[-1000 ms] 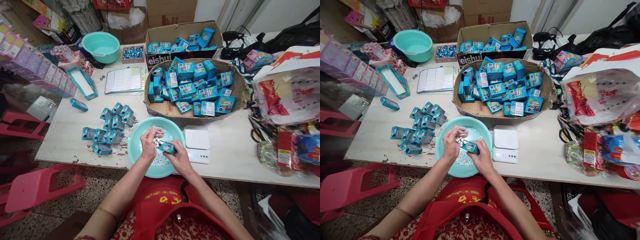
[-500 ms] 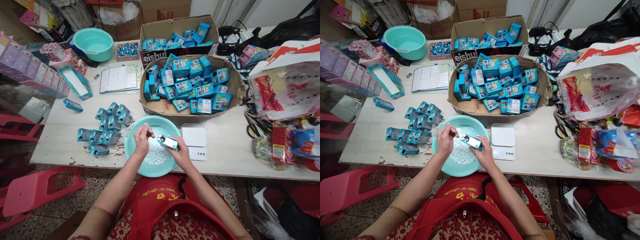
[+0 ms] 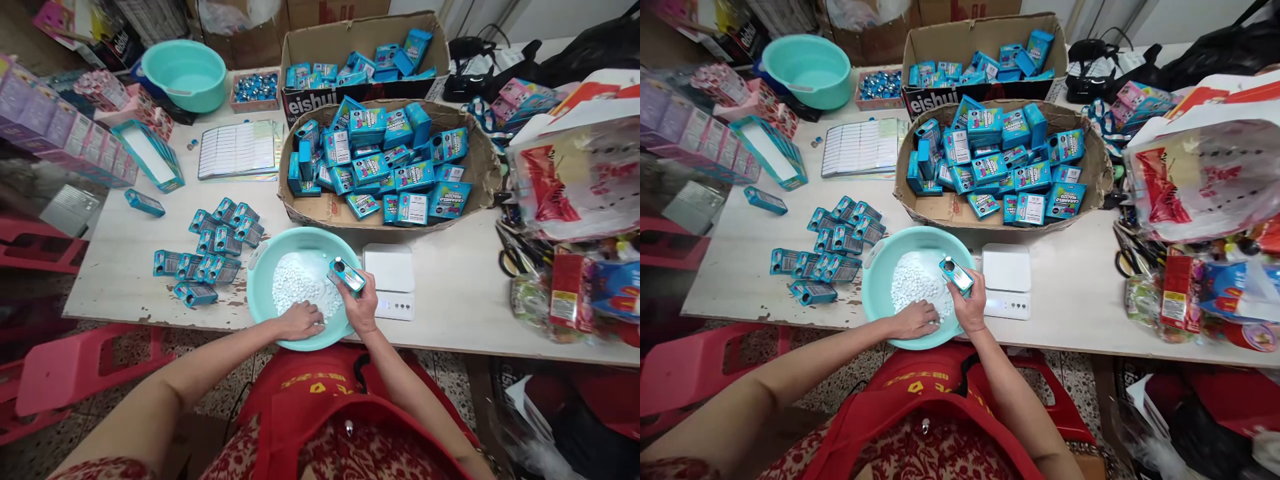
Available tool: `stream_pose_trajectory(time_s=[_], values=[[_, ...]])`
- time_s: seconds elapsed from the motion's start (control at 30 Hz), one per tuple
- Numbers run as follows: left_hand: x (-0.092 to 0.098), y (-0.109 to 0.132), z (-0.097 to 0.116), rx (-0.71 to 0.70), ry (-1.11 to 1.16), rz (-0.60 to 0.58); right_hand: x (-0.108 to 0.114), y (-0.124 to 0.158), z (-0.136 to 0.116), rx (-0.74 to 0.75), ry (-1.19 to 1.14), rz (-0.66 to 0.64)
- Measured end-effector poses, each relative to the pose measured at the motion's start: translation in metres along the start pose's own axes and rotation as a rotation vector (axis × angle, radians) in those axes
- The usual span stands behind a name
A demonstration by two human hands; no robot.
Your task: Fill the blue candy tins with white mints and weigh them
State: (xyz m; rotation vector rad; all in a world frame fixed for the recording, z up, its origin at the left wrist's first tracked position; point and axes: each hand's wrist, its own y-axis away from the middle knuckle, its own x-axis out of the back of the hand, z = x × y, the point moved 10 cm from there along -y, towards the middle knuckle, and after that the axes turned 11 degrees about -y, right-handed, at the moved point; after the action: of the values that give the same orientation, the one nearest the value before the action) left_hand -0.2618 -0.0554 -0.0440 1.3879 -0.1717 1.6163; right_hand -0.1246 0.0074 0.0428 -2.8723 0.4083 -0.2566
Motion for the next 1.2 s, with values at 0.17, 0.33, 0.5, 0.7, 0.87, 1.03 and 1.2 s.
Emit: stream_pose_trajectory(time_s=[0.17,0.33,0.5,0.7,0.87,1.03,1.2], values=[[0.002,0.029,-0.051,0.243,0.192,-0.04,0.001,0.001,-0.004,-0.031,-0.012,0.017],[0.024,0.025,-0.09,0.491,0.506,0.173,-0.029,0.006,-0.005,-0.111,-0.033,-0.21],[0.054,0.038,-0.108,0.633,1.514,0.651,-0.046,0.011,0.001,-0.163,-0.001,-0.324],[0.103,0.042,-0.093,0.459,1.86,1.149,-0.067,0.019,-0.016,-0.168,-0.002,-0.472],[0.116,0.044,-0.087,0.537,1.785,1.215,-0.066,0.016,-0.033,-0.141,-0.015,-0.457],[0.125,0.039,-0.079,0.54,1.764,1.207,-0.058,0.011,-0.032,-0.157,-0.021,-0.436],[0.14,0.039,-0.073,0.453,1.722,1.266,-0.049,0.009,-0.035,-0.163,-0.032,-0.398]])
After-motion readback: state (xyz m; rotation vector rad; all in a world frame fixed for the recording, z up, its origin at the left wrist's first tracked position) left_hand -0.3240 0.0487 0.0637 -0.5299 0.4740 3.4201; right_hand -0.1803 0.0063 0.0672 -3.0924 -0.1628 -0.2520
